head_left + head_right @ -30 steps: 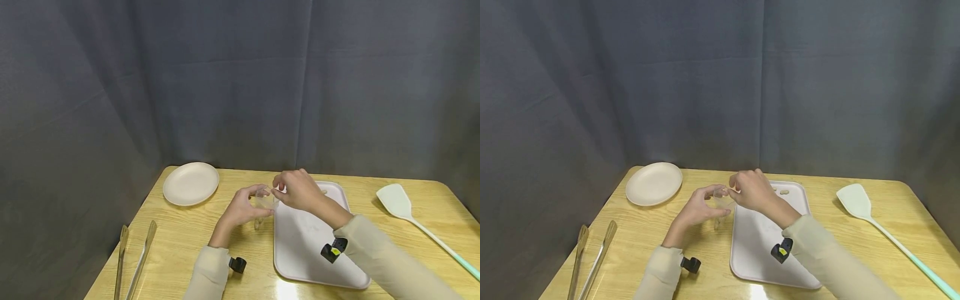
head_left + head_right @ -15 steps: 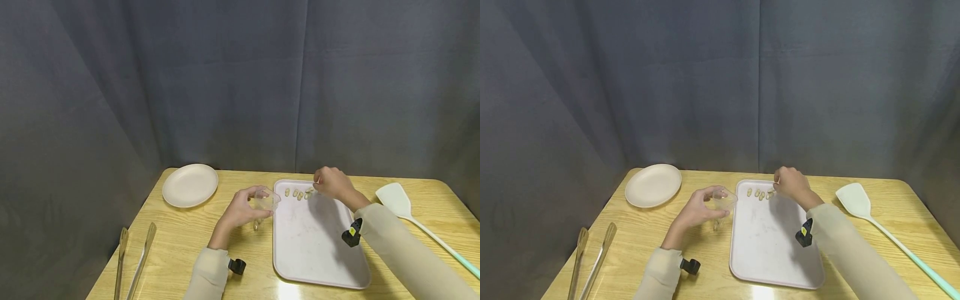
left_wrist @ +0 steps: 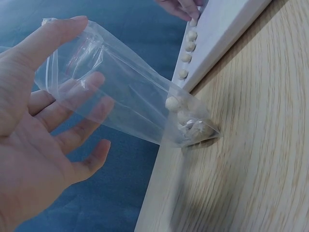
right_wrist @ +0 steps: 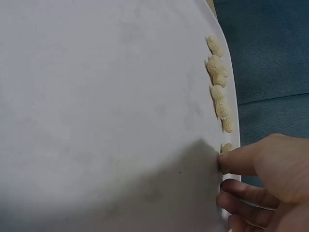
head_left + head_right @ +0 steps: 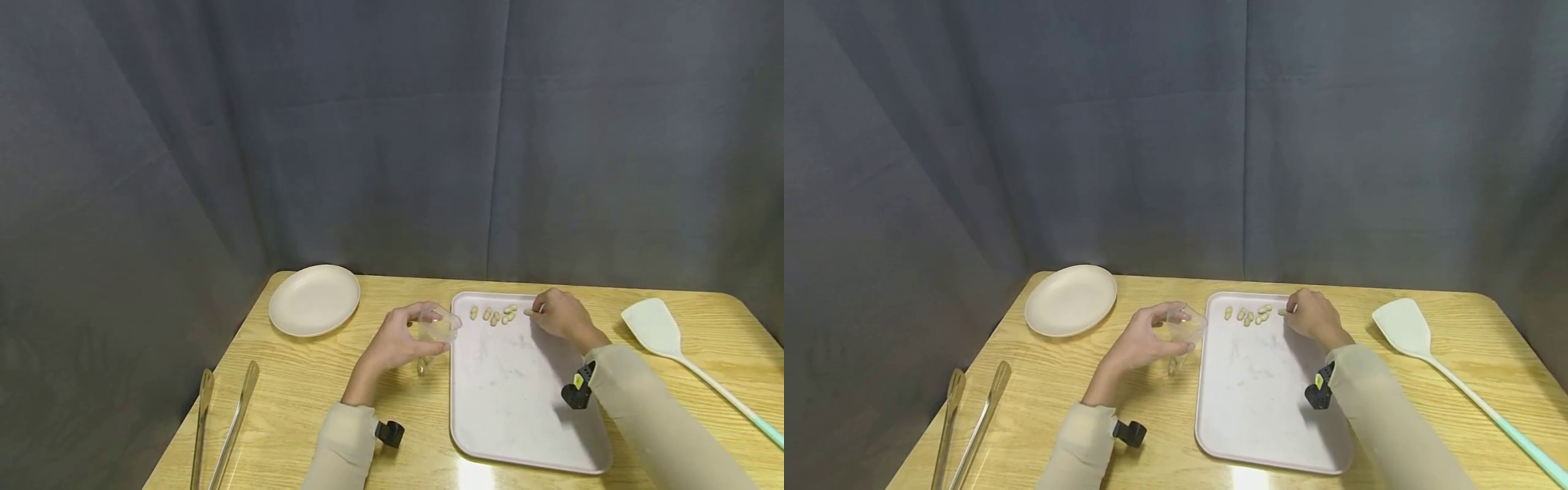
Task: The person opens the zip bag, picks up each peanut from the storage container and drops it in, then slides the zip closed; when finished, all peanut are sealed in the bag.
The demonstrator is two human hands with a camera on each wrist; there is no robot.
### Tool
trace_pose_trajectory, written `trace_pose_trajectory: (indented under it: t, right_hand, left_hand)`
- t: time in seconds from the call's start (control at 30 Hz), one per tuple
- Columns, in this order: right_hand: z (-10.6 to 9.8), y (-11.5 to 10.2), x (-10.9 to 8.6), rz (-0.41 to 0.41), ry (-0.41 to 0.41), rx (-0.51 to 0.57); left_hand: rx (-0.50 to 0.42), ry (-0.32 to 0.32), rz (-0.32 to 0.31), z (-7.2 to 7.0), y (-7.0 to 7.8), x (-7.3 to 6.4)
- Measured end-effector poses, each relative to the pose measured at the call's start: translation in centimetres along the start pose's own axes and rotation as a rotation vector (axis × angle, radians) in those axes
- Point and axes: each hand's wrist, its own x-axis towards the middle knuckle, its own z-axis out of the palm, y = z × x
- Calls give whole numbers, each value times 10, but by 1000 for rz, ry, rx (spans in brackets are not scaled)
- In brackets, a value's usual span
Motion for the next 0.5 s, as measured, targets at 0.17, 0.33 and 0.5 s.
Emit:
trace_pose_trajectory:
  t: [0.17, 0.33, 0.5]
  right_hand:
    - [1, 2, 0, 14, 8, -6]
    - [3, 2, 1, 65, -30, -2]
    - [3, 1, 1, 72, -36, 2]
  left_hand:
    - [-2, -3, 6, 0, 0, 0]
    - [-4, -2, 7, 0, 0, 0]
    - [-6, -4, 3, 0, 0, 0]
